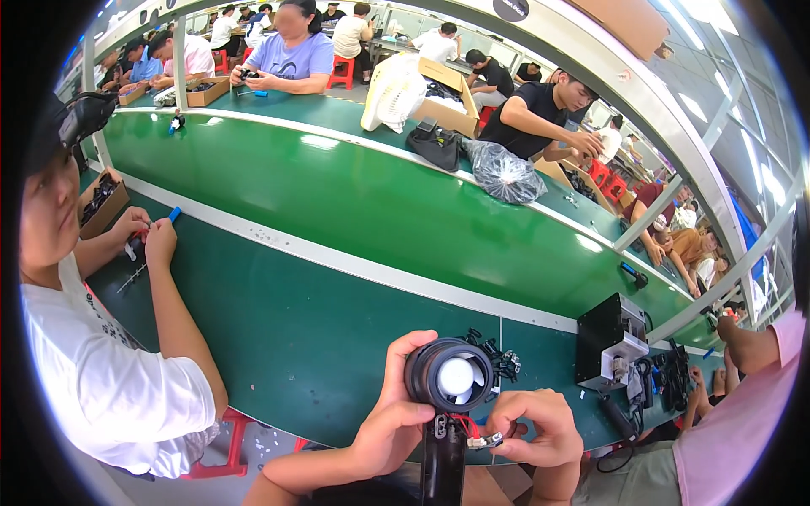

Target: Assembling electronic components, including plastic housing and wiring, on a factory assembly line.

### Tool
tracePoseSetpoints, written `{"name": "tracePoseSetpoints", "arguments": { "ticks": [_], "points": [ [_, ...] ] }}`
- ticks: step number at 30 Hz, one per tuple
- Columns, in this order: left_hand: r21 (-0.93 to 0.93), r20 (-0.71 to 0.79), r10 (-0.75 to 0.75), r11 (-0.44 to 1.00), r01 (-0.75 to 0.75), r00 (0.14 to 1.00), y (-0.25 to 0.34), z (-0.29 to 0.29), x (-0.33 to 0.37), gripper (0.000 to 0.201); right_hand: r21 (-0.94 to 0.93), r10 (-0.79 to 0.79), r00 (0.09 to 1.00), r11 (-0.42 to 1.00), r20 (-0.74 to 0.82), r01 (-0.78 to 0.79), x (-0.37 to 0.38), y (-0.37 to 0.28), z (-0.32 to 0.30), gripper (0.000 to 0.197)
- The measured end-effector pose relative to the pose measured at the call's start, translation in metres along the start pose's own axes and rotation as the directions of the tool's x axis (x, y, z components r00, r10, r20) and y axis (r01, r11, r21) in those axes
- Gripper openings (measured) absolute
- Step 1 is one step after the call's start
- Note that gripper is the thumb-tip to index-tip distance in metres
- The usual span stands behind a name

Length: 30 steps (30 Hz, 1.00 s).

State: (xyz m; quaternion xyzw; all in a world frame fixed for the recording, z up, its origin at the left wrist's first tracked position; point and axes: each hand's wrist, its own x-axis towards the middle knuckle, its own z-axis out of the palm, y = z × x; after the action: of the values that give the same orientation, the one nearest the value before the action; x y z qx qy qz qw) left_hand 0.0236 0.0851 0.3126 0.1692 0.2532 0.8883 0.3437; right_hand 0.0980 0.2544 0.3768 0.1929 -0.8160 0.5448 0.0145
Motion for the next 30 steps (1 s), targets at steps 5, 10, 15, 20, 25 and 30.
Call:
{"name": "tracePoseSetpoints", "arguments": {
  "ticks": [5, 10, 15, 20, 25, 30],
  "points": [
    [0.061, -0.072, 0.007, 0.998, -0.003, 0.997, -0.001, 0.002, 0.002, 0.068, -0.031, 0.031, 0.969, 0.999, -0.246, -0.040, 0.001, 0.001, 0.015, 0.018],
    [0.155, -0.030, 0.061, 0.986, -0.056, 0.998, -0.005, -0.003, 0.002, 0.070, -0.177, -0.045, 0.940, 0.984, -0.339, -0.017, 0.002, -0.006, 0.019, 0.017],
    [0.125, -0.016, 0.179, 0.976, -0.176, 0.984, -0.003, 0.003, 0.004, 0.068, -0.453, -0.282, 0.951, 0.870, -0.130, 0.196, 0.005, -0.007, 0.034, 0.018],
    [0.064, -0.020, 0.100, 0.993, -0.099, 0.995, -0.003, 0.001, 0.003, 0.067, -0.487, -0.322, 0.942, 0.840, -0.095, 0.238, 0.005, -0.005, 0.038, 0.015],
    [0.141, 0.010, 0.121, 0.982, -0.122, 0.993, -0.006, -0.007, 0.005, 0.065, -0.428, -0.298, 0.906, 0.891, -0.301, 0.151, 0.002, -0.005, 0.038, 0.015],
    [0.137, -0.020, 0.055, 0.989, -0.052, 0.998, -0.005, -0.005, 0.005, 0.064, -0.255, -0.189, 0.932, 0.961, -0.309, 0.110, 0.012, -0.004, 0.028, 0.013]
  ]
}}
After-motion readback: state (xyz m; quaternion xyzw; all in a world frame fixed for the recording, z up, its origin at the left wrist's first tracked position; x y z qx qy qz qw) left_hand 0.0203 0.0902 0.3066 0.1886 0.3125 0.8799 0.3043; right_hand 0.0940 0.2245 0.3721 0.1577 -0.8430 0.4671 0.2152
